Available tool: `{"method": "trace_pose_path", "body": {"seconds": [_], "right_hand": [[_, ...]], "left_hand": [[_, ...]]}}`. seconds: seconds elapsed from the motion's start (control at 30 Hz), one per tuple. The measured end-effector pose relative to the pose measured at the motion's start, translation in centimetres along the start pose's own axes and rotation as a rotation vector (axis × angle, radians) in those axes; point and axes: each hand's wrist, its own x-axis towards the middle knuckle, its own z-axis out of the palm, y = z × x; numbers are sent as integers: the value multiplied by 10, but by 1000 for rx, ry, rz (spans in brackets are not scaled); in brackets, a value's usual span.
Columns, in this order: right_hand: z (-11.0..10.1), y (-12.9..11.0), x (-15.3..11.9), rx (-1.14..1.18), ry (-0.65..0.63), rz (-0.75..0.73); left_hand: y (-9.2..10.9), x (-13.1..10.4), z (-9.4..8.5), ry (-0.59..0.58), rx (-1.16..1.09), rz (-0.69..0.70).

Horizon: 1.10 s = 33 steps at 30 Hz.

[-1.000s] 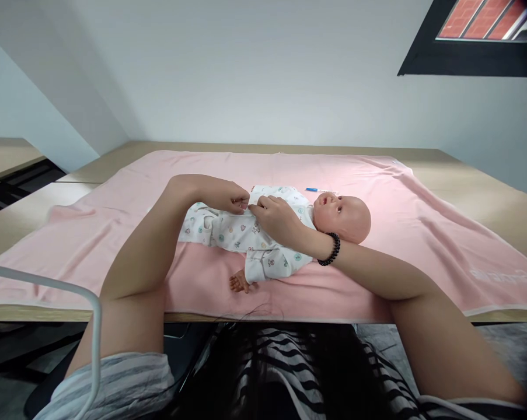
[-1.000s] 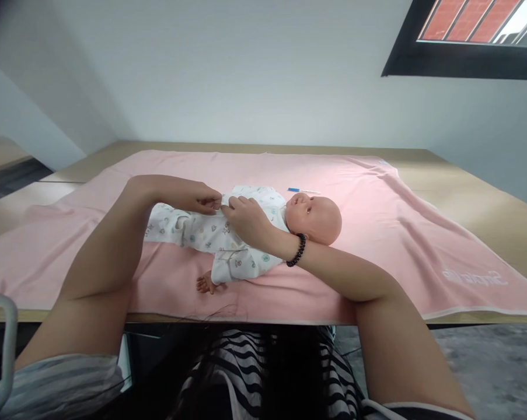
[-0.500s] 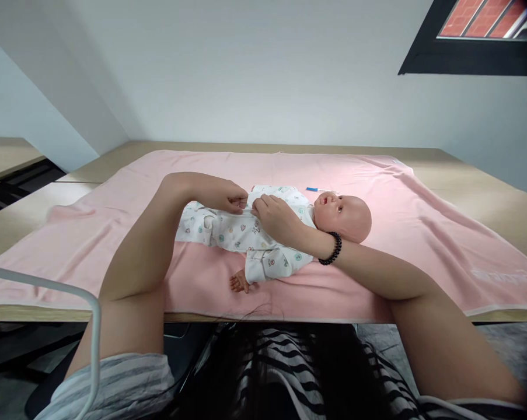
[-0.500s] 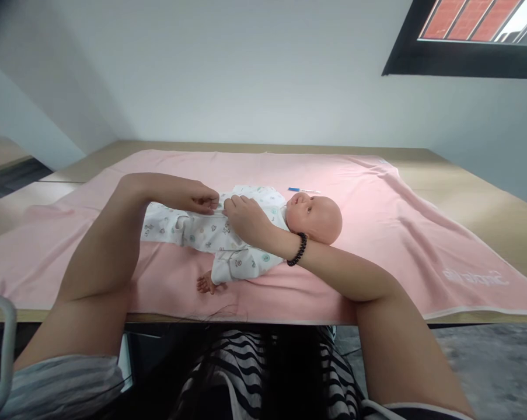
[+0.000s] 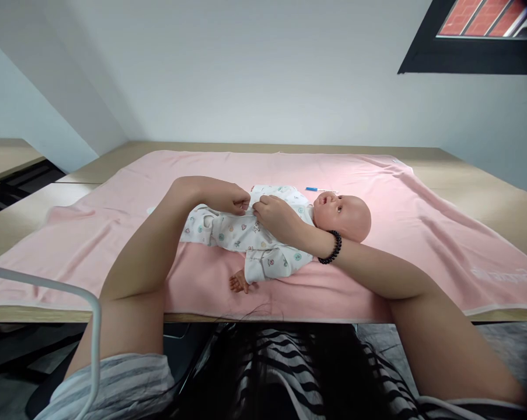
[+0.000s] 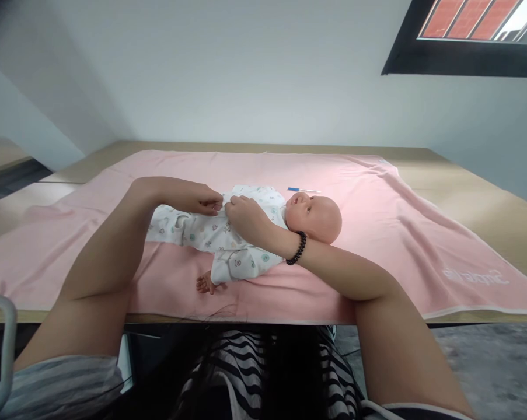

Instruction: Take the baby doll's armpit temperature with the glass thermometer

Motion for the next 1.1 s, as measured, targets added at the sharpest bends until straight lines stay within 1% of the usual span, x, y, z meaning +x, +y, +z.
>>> {"method": "trace_pose_path", "body": {"seconds": [0.07, 0.17, 0.33, 0.47, 0.6, 0.77, 0.9, 1.03, 1.1], "right_hand": [[-2, 0, 1, 23, -6, 3], [-6, -2, 1, 93, -2, 62], [-9, -4, 2, 119, -21, 105], [-7, -2, 4, 130, -27, 100], [-5, 1, 5, 150, -38, 79], [-6, 1, 5, 204, -60, 97], [-8, 2, 4, 262, -67, 114], [-6, 4, 4, 315, -45, 123], [-5, 4, 4, 336, -10, 121]], "left_hand": [[1, -1, 0, -2, -1, 0], [2, -1, -1, 2, -2, -15], [0, 1, 1, 21, 22, -42], [-3, 4, 3, 35, 45, -37], [-7, 9, 4, 50, 65, -74], [-12, 14, 4, 30, 66, -72], [-10, 14, 4, 29, 78, -80], [-7, 13, 4, 41, 100, -86], [-7, 13, 4, 48, 101, -69]]}}
